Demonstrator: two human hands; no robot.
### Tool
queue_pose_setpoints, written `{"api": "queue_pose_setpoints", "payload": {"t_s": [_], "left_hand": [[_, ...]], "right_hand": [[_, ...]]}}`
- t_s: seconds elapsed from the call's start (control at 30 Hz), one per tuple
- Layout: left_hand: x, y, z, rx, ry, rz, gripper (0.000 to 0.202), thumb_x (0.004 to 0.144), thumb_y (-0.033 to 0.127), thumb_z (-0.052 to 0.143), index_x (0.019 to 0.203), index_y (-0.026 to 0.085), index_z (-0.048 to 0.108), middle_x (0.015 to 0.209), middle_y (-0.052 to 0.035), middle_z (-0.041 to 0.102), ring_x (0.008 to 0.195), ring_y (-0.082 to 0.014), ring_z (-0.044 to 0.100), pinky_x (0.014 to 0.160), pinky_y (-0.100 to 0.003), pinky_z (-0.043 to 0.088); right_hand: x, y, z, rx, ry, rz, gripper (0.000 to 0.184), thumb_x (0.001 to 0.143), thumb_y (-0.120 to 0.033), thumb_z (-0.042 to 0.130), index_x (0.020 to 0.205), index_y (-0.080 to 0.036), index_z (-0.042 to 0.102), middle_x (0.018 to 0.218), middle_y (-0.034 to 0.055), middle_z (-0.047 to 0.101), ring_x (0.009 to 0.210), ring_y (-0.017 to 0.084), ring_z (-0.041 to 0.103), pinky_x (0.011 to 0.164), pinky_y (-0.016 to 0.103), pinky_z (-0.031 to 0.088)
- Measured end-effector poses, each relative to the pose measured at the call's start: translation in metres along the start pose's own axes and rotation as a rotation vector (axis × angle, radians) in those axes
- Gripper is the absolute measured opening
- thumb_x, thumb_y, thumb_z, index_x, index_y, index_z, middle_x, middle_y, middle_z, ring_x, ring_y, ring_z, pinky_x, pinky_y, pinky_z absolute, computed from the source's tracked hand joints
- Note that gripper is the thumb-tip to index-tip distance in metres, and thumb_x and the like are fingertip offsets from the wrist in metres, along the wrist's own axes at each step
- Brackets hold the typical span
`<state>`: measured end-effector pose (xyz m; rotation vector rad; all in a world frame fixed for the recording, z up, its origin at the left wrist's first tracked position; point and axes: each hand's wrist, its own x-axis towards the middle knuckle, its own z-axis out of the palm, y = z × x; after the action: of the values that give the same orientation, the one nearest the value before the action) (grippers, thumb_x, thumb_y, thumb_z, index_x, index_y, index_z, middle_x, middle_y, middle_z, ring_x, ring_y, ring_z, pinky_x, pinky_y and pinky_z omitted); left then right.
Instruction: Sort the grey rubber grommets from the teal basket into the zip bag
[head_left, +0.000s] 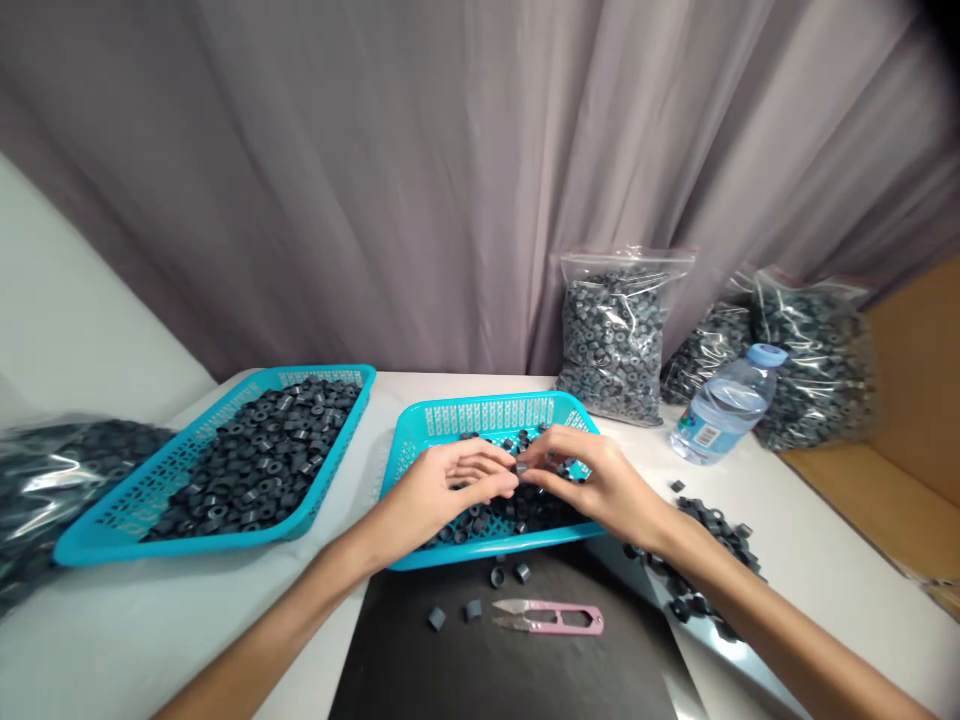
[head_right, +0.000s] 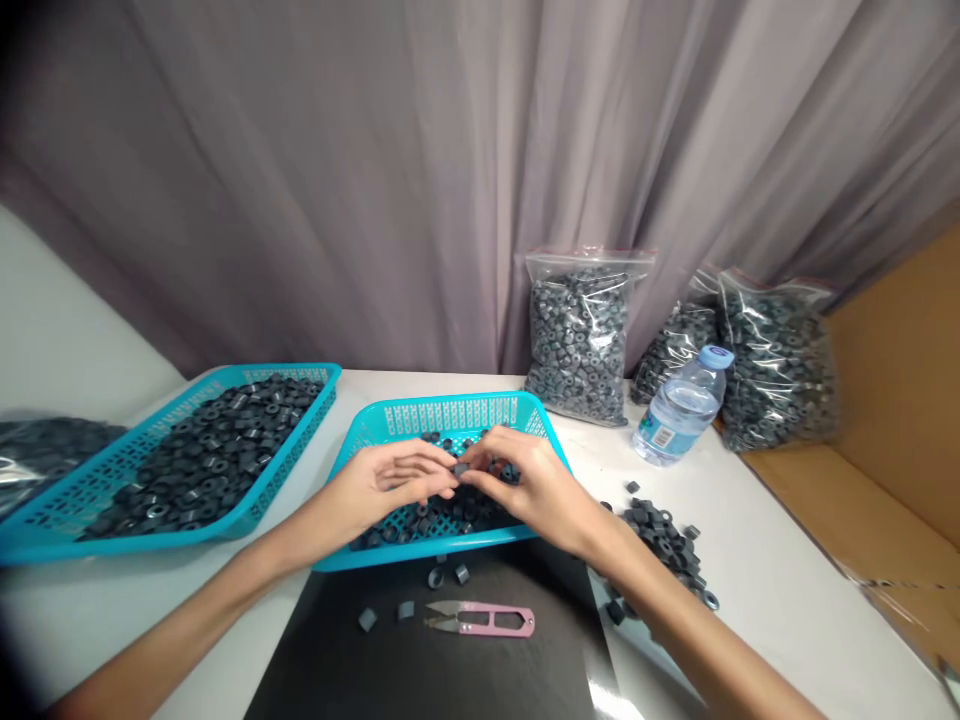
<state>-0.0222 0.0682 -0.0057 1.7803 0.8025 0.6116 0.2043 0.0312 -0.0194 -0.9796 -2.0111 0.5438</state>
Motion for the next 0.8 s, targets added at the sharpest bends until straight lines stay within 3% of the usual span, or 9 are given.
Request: {"api": "queue_pose_setpoints", "payload": {"t_s": [0.17,0.6,0.8], "left_hand": [[0.006,0.002,0.006,-0.020,0.075,0.070,0.020,0.086,0.034,0.073,0.096,0.017,0.068,0.088,-0.0033,0.075,0.087,-0.0184,0.072,0.080,-0.028,0.054],[0.017,0.002,0.000,-0.283,-0.080,0.021,0.022,0.087,0.028,0.074,0.101,0.012,0.067,0.087,-0.0092,0.080,0.084,-0.0193,0.076,0.075,-0.027,0.056],[0.018,0.004,0.000,-0.313,-0.109,0.013,0.020,0.087,0.024,0.073,0.101,0.012,0.065,0.087,-0.0090,0.080,0.082,-0.0172,0.076,0.075,-0.026,0.057]], "right_hand": [[-0.002,-0.001,0.008,0.022,0.057,0.003,0.015,0.096,-0.030,0.062,0.106,-0.020,0.069,0.095,0.0045,0.073,0.086,0.017,0.067,0.078,0.033,0.054],[-0.009,0.005,-0.001,0.377,0.106,0.149,0.021,0.089,-0.036,0.072,0.104,-0.021,0.072,0.097,0.0054,0.071,0.086,0.017,0.068,0.076,0.032,0.058],[-0.010,0.008,-0.002,0.390,0.099,0.154,0.024,0.087,-0.036,0.074,0.106,-0.022,0.073,0.095,0.0051,0.070,0.086,0.017,0.067,0.077,0.033,0.058]]}}
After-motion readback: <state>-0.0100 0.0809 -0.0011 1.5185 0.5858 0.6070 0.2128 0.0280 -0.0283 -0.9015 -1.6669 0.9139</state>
